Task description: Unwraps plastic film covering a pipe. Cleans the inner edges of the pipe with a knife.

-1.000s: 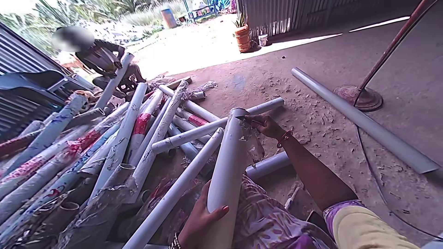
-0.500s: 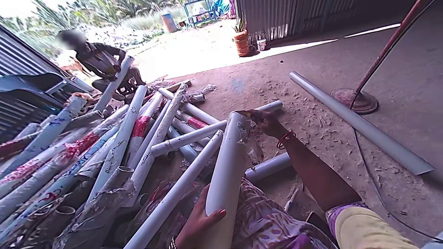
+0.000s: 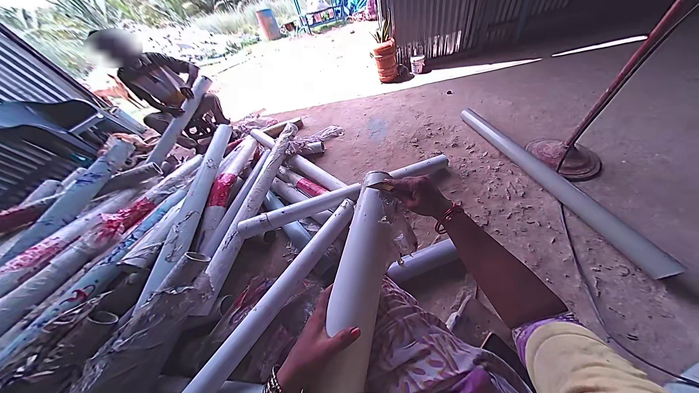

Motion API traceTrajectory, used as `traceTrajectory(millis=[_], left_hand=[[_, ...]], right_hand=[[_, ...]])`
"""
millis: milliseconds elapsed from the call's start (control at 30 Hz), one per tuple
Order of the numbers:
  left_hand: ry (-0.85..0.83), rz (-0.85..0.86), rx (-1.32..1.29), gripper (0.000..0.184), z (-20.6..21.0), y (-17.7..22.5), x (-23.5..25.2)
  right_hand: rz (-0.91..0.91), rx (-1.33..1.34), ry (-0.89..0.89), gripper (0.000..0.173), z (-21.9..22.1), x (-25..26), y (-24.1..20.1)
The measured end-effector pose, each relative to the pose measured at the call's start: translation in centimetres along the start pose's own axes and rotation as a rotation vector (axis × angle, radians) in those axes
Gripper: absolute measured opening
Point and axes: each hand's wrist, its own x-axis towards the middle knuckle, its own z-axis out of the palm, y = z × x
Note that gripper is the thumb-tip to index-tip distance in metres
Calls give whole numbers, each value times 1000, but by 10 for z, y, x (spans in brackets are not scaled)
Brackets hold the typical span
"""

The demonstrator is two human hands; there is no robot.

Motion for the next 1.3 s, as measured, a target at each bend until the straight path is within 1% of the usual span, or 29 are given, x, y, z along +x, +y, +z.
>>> traceTrajectory(millis=[67, 133, 200, 233, 300, 333, 400, 500, 600, 667, 767, 833, 900, 933, 1000, 1067, 1100, 1167, 1233, 1300], left_hand=[[-2, -2, -8, 112, -1, 1, -1], [-5, -14, -21, 112, -1, 2, -1], [-9, -30, -43, 113, -1, 3, -1], [-11, -36, -64, 112, -1, 4, -1], [-14, -38, -100, 110, -1, 7, -1], [-16, -33, -106, 109, 0, 7, -1], [-9, -29, -102, 109, 2, 8, 0], [0, -27, -59, 110, 3, 9, 1], [6, -26, -38, 110, 5, 10, 2], [9, -13, -55, 110, 6, 8, 1], [7, -4, -53, 112, 7, 6, 0], [8, -13, -42, 113, 5, 5, 0], [8, -23, -53, 113, 3, 6, 0], [10, -28, -63, 113, 3, 6, 0], [8, -24, -85, 112, 3, 6, -1], [3, -25, -97, 112, 3, 7, -2], [-3, -25, -99, 112, 3, 6, -2], [-16, -28, -107, 111, 2, 5, -1], [-24, -30, -135, 110, 0, 4, 0], [-35, -32, -159, 111, -3, 1, 1]], right_hand=[[-35, 41, -17, 32, 1, -1, 1], [-49, 100, -75, 30, -1, -3, 2], [-37, 156, -159, 30, -6, -5, 2], [-16, 191, -174, 29, -8, -6, 2], [15, 256, -77, 29, -13, -6, 1], [19, 247, -13, 30, -15, -4, 0], [-13, 141, 74, 31, -15, 3, 2], [24, 5, -40, 34, -18, 12, 4], [-5, -62, -118, 34, -21, 14, 4], [-33, -74, -138, 34, -24, 13, 0], [-122, -49, -153, 33, -24, 9, 6], [-141, -27, -215, 32, -21, 6, 6], [-130, 0, -223, 30, -19, 3, 7], [-108, 49, -203, 29, -18, 3, 8], [32, 225, -123, 29, -14, -1, 7], [192, 393, 27, 32, -8, -3, 6], [244, 421, 96, 34, -6, -4, 7], [266, 363, 161, 36, -4, -5, 12], [221, 280, 170, 35, -2, -5, 20], [180, 281, 171, 34, 6, -6, 25]])
